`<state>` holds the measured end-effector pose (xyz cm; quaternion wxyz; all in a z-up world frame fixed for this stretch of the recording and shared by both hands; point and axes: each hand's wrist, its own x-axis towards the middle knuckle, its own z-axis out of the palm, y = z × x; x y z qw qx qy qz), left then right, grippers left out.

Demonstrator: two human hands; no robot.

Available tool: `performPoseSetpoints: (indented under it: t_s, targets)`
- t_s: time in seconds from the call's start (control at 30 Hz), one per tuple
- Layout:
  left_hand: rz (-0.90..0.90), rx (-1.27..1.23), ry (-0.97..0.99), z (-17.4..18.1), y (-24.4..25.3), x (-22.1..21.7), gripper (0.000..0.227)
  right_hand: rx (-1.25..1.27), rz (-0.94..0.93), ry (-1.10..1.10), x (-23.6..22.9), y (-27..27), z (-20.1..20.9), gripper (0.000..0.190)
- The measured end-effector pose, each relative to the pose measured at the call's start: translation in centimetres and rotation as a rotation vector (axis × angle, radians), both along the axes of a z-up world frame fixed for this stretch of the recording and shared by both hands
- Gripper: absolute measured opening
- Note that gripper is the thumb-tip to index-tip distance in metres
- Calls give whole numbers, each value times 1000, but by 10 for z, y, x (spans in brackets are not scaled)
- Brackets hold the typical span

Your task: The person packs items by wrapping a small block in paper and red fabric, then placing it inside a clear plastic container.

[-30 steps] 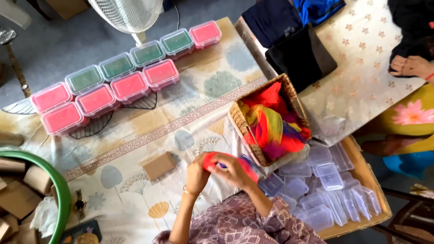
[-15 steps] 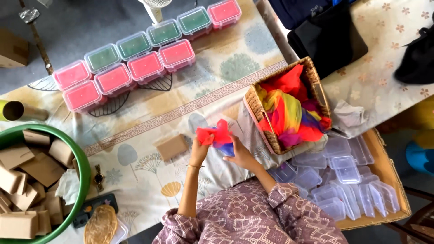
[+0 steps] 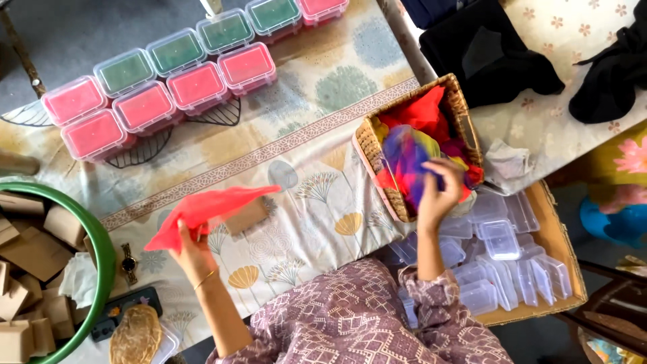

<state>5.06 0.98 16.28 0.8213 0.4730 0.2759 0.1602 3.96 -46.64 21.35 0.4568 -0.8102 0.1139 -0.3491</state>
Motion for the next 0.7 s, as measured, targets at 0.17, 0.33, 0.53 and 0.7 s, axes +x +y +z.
performPoseSetpoints:
  t_s: [0.17, 0.33, 0.53, 0.7]
  targets:
    - [-38, 19, 48, -10, 1, -23, 29, -80, 46, 42, 33, 1, -9, 17]
    - [-96, 24, 96, -20, -7, -33, 36, -140, 311, 763, 52, -14, -55, 66]
    - [-150, 48, 125, -34, -24, -30, 34, -21, 449, 974, 80, -68, -146, 86]
    - [-269, 62, 149, -14, -42, -26, 31, 24, 416, 973, 65, -45, -74, 86]
